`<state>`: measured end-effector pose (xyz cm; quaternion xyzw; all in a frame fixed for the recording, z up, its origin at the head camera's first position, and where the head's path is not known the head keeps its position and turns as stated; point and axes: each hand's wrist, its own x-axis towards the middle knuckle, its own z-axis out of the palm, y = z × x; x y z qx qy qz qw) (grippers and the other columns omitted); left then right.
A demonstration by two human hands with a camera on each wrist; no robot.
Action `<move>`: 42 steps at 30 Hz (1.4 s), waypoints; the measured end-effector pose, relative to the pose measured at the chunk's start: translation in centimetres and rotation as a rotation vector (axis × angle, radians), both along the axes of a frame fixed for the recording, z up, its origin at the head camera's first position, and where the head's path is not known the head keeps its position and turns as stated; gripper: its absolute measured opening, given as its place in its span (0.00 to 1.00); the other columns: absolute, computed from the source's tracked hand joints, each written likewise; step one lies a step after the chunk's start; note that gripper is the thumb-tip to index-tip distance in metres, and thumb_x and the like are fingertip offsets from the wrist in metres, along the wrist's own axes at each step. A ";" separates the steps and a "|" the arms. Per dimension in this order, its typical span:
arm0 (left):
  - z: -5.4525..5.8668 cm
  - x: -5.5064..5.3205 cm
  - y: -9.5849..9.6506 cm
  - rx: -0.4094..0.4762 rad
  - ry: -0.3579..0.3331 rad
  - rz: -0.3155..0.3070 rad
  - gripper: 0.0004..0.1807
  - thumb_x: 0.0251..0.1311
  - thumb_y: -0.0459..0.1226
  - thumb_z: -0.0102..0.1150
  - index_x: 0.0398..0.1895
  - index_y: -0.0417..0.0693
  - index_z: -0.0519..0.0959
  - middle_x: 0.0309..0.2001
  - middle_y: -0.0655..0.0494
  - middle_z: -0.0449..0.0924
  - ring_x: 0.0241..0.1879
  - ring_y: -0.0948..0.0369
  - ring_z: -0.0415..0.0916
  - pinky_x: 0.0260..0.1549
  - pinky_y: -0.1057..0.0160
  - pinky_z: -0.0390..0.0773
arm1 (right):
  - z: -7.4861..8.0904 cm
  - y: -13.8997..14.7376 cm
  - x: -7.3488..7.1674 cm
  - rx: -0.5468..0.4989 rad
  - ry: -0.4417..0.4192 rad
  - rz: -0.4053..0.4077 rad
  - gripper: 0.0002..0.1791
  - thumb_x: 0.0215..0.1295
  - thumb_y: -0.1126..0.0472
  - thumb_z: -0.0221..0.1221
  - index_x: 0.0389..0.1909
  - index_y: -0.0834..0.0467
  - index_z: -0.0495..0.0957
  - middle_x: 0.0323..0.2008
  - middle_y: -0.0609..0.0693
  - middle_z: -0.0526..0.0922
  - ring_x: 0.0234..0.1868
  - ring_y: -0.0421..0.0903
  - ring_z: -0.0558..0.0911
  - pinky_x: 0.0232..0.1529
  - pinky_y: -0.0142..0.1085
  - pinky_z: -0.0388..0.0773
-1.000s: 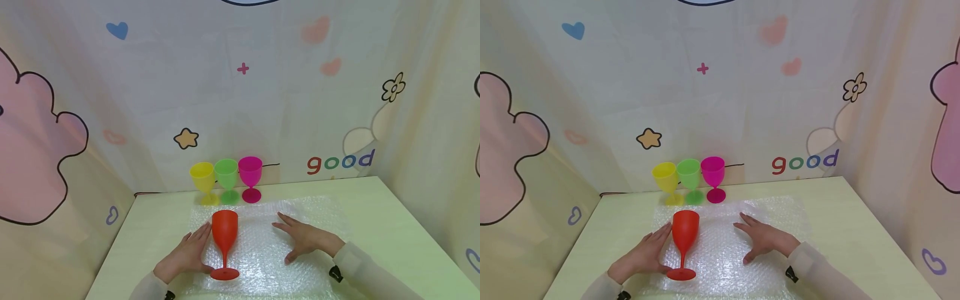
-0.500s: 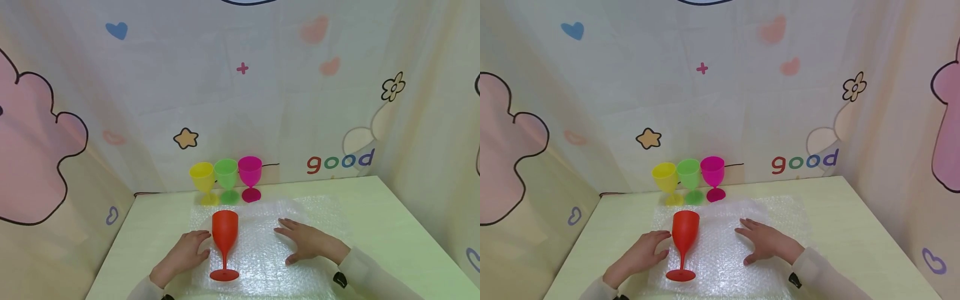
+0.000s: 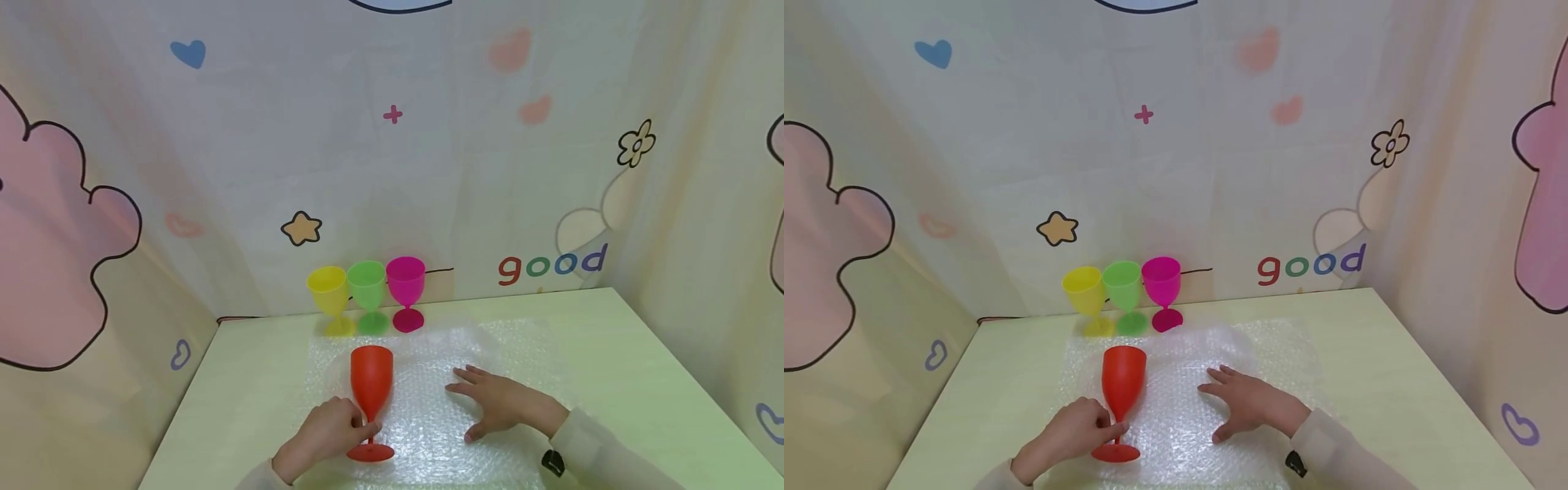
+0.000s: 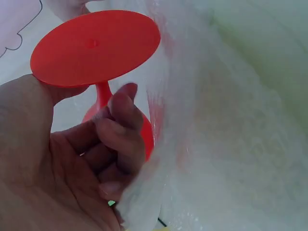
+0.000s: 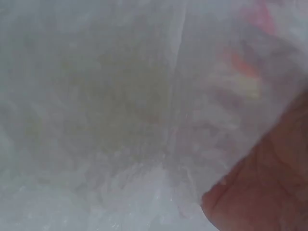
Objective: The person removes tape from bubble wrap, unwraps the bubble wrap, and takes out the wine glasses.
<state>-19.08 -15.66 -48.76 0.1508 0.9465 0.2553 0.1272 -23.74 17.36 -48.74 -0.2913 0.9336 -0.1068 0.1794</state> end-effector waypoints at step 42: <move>1.9 0.3 -5.3 0.359 -0.049 0.141 0.21 0.65 0.46 0.59 0.16 0.46 0.76 0.14 0.62 0.66 0.19 0.68 0.60 0.19 0.73 0.60 | -0.9 0.9 -0.9 -0.017 0.043 0.048 0.56 0.42 0.35 0.72 0.73 0.50 0.63 0.77 0.51 0.56 0.78 0.56 0.55 0.72 0.56 0.60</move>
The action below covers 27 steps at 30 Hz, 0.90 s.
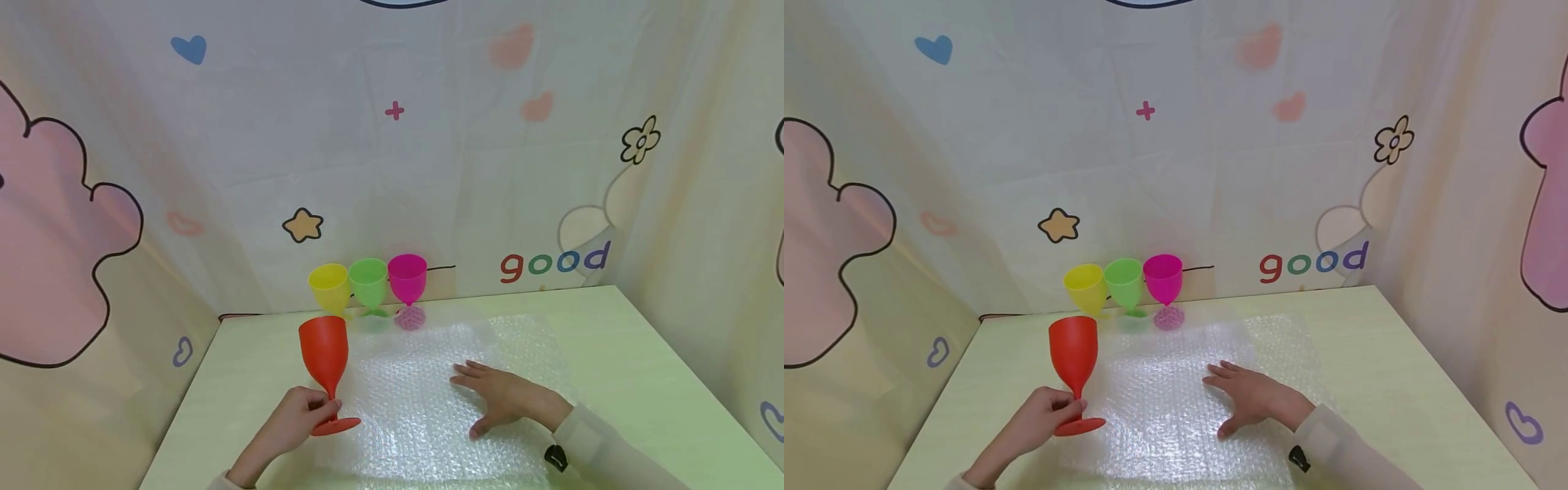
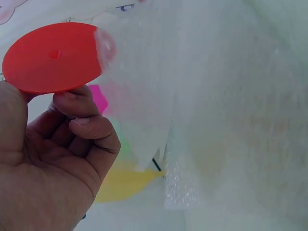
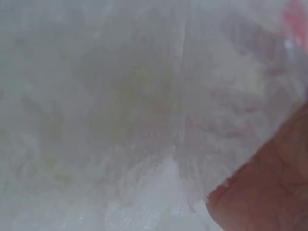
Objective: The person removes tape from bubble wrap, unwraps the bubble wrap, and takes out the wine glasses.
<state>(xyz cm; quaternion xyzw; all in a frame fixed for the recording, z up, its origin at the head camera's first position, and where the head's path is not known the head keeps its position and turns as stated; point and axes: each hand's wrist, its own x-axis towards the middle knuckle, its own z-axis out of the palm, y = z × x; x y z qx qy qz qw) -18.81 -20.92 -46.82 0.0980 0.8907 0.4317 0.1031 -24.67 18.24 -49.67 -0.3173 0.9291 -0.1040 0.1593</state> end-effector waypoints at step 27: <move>0.6 -3.8 -6.7 -0.127 0.181 0.299 0.15 0.65 0.46 0.60 0.23 0.50 0.82 0.15 0.59 0.66 0.22 0.62 0.62 0.20 0.69 0.61 | 0.5 0.3 0.3 -0.002 -0.033 -0.001 0.53 0.46 0.34 0.69 0.73 0.49 0.62 0.78 0.51 0.55 0.78 0.56 0.54 0.72 0.57 0.60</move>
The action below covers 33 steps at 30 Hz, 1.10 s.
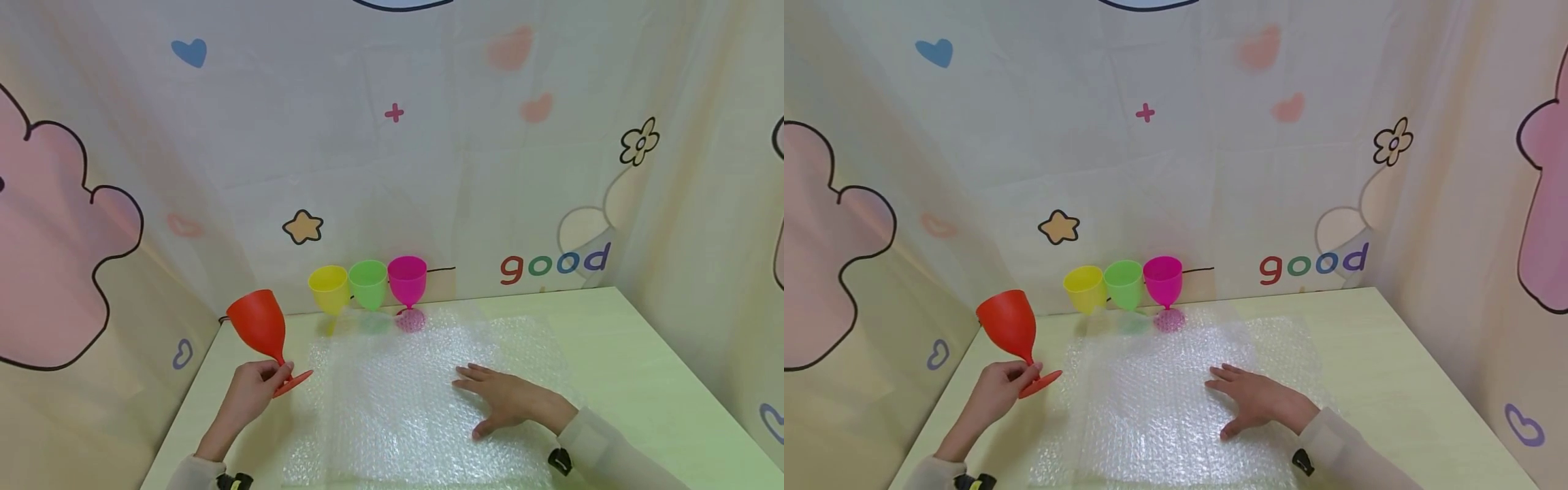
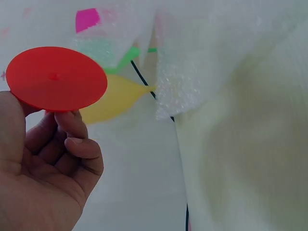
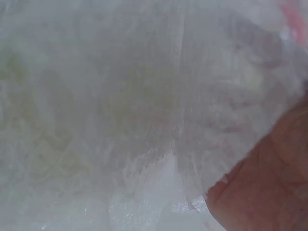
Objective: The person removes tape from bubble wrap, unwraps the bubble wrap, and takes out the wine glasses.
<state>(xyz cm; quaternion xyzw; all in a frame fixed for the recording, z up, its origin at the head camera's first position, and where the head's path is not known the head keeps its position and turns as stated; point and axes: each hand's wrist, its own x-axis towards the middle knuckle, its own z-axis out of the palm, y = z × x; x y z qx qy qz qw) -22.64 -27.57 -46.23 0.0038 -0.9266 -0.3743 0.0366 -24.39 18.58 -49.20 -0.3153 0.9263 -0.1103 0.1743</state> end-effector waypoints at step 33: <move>-4.8 -8.0 -1.7 -0.083 0.240 0.134 0.16 0.64 0.43 0.62 0.23 0.41 0.82 0.18 0.52 0.75 0.22 0.57 0.67 0.20 0.67 0.67 | -0.5 0.1 -0.2 -0.019 0.009 -0.004 0.54 0.45 0.33 0.69 0.73 0.49 0.63 0.77 0.51 0.55 0.78 0.57 0.55 0.72 0.57 0.60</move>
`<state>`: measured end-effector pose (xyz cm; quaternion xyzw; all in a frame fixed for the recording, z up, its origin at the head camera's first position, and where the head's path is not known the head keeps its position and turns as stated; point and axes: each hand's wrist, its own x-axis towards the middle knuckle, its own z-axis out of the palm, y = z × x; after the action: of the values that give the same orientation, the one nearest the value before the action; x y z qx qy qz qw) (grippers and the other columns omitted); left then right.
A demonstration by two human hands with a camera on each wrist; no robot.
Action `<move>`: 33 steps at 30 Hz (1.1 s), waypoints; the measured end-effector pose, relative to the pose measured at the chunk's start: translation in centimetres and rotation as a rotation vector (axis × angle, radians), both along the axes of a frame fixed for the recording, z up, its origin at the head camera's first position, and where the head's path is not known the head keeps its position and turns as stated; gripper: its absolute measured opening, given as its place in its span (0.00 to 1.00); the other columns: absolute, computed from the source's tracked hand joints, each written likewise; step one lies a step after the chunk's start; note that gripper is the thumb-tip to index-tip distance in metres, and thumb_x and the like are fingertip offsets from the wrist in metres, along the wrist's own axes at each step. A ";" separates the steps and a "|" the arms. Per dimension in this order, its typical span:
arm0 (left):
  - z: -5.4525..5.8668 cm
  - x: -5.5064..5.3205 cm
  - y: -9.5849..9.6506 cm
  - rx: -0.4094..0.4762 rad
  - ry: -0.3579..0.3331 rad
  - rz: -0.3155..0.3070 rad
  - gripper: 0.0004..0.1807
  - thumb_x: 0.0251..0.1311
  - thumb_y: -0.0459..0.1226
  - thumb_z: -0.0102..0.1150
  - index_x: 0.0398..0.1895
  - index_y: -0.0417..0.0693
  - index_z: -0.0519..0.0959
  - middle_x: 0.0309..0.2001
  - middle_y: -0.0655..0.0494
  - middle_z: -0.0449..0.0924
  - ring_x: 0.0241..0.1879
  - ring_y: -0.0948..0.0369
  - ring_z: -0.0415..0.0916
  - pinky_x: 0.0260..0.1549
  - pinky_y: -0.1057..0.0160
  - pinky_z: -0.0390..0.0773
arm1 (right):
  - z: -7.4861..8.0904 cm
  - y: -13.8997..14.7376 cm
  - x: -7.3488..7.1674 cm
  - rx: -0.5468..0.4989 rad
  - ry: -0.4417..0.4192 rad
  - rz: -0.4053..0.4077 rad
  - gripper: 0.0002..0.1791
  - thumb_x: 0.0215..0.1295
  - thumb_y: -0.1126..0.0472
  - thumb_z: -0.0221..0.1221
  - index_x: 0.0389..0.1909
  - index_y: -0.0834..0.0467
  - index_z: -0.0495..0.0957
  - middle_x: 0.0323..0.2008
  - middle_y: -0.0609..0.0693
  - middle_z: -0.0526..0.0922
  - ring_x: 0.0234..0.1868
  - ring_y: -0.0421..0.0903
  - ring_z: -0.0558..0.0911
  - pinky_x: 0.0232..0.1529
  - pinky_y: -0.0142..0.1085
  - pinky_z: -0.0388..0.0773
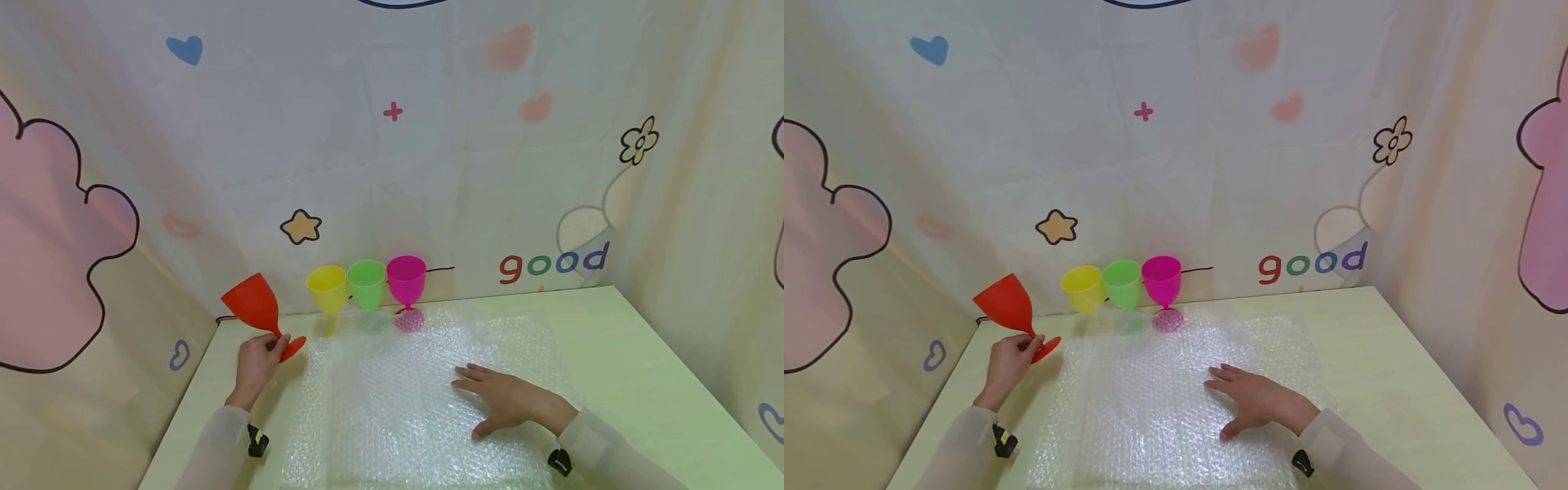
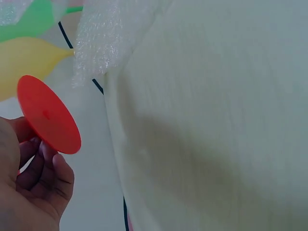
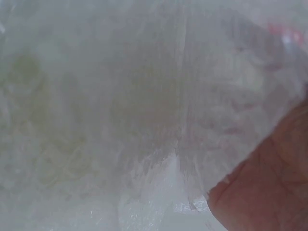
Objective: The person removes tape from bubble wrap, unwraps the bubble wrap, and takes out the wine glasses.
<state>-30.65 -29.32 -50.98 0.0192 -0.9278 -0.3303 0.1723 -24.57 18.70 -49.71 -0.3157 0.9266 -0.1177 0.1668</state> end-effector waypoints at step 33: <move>-2.8 -3.6 0.9 0.025 -0.089 0.059 0.13 0.63 0.39 0.63 0.24 0.39 0.83 0.20 0.50 0.79 0.26 0.54 0.70 0.31 0.60 0.71 | 0.0 0.2 -0.2 -0.023 -0.007 0.016 0.53 0.45 0.34 0.69 0.73 0.49 0.63 0.77 0.51 0.55 0.78 0.57 0.55 0.72 0.58 0.59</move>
<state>-34.29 -28.44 -53.77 0.0635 -0.9294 -0.3356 0.1401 -24.72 18.91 -49.71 -0.3247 0.9221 -0.1281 0.1672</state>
